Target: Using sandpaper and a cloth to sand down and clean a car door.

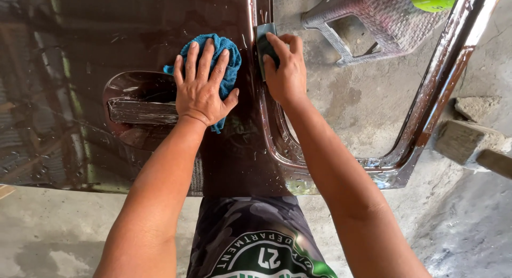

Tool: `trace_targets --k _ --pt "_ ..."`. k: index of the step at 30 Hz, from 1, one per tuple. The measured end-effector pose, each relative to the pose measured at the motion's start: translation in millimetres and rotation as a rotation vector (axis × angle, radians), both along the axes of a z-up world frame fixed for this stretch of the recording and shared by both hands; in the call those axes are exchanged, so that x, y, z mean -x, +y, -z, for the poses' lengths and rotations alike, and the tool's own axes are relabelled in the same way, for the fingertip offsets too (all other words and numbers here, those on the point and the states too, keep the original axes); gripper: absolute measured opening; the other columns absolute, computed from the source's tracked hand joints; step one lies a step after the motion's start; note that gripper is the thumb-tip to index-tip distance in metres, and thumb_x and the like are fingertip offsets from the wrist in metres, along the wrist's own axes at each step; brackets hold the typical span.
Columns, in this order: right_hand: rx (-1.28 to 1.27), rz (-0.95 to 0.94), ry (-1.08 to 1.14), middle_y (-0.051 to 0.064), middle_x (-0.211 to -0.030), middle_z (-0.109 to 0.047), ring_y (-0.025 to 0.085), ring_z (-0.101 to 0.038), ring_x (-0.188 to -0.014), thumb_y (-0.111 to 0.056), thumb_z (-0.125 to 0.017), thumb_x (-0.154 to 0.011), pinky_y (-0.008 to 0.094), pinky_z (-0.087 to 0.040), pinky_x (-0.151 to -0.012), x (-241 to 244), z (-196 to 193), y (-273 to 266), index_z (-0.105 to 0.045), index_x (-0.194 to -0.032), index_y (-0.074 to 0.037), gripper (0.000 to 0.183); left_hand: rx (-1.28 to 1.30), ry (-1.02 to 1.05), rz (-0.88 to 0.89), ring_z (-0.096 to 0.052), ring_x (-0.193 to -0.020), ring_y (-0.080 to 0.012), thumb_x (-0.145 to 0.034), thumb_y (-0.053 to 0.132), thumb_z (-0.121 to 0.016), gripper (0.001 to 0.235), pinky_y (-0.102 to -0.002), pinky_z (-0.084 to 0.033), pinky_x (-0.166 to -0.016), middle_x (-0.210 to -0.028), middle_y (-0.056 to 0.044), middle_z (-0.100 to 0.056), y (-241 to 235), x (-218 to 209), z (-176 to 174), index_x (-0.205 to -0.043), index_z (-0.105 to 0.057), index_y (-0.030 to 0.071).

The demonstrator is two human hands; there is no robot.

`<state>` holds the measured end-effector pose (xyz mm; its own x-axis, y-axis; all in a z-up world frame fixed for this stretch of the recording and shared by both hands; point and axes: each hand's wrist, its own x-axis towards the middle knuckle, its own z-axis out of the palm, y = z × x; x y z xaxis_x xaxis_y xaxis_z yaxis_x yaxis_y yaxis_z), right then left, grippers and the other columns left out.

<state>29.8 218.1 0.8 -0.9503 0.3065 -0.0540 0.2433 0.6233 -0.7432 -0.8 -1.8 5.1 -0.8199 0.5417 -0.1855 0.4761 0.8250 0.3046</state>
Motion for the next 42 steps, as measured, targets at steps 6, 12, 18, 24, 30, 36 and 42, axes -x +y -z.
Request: trace_targets --k 6,12,18,24,30,36,42 --pt "0.002 -0.149 -0.109 0.018 -0.130 -0.058 0.037 -0.070 -0.101 -0.012 -0.068 -0.095 0.044 -0.060 -0.080 -116.5 -6.3 1.4 -0.065 -0.139 -0.014 0.044 -0.007 0.020 -0.007 -0.013 -0.158 -0.0364 -0.094 0.059 -0.061 0.082 -0.064 -0.007 -0.125 -0.172 -0.009 -0.022 -1.7 0.8 5.1 -0.164 -0.036 0.026" --pt "-0.025 -0.167 -0.252 0.017 -0.132 -0.058 0.033 -0.072 -0.093 -0.018 -0.069 -0.095 0.044 -0.062 -0.073 -179.0 3.4 7.3 -0.065 -0.135 -0.015 0.041 0.002 0.041 0.003 -0.012 -0.159 -0.0360 -0.095 0.059 -0.058 0.080 -0.064 -0.007 -0.125 -0.172 -0.009 -0.021 -2.7 -0.1 10.8 -0.165 -0.035 0.028" --pt "-0.051 -0.072 0.078 0.019 -0.135 -0.055 0.037 -0.068 -0.113 -0.011 -0.075 -0.097 0.043 -0.062 -0.088 -11.0 39.4 12.0 -0.063 -0.140 -0.014 0.045 0.012 0.011 0.000 -0.012 -0.158 -0.0370 -0.093 0.060 -0.059 0.082 -0.064 -0.007 -0.124 -0.171 -0.010 -0.021 -1.1 2.4 5.2 -0.164 -0.036 0.026" --pt "-0.041 -0.056 0.083 0.016 -0.134 -0.056 0.034 -0.067 -0.114 -0.010 -0.073 -0.098 0.041 -0.061 -0.092 22.9 28.2 16.8 -0.062 -0.141 -0.013 0.044 -0.010 -0.008 -0.012 -0.013 -0.159 -0.0365 -0.092 0.059 -0.060 0.083 -0.063 -0.008 -0.126 -0.172 -0.010 -0.022 1.2 1.3 0.0 -0.164 -0.037 0.026" --pt "-0.041 -0.200 -0.172 0.021 -0.130 -0.056 0.035 -0.070 -0.094 -0.014 -0.067 -0.095 0.043 -0.060 -0.071 -162.8 2.4 1.9 -0.062 -0.140 -0.012 0.044 -0.017 0.021 -0.007 -0.013 -0.158 -0.0369 -0.093 0.060 -0.059 0.081 -0.064 -0.008 -0.124 -0.171 -0.010 -0.023 -2.3 0.3 8.6 -0.164 -0.038 0.026" --pt "-0.027 -0.140 -0.164 0.018 -0.130 -0.058 0.031 -0.071 -0.094 -0.016 -0.067 -0.096 0.043 -0.061 -0.070 -181.0 13.3 1.7 -0.063 -0.137 -0.011 0.041 -0.014 0.031 0.001 -0.012 -0.159 -0.0366 -0.094 0.059 -0.059 0.081 -0.064 -0.008 -0.125 -0.172 -0.010 -0.023 -1.0 -0.4 9.2 -0.165 -0.038 0.026" --pt "-0.071 -0.050 0.116 0.019 -0.133 -0.058 0.035 -0.070 -0.110 -0.012 -0.069 -0.099 0.040 -0.061 -0.089 -12.1 24.1 2.8 -0.064 -0.139 -0.013 0.041 -0.006 0.030 -0.011 -0.014 -0.158 -0.0363 -0.091 0.056 -0.064 0.082 -0.064 -0.008 -0.125 -0.172 -0.010 -0.025 0.1 -0.5 5.1 -0.164 -0.040 0.026"
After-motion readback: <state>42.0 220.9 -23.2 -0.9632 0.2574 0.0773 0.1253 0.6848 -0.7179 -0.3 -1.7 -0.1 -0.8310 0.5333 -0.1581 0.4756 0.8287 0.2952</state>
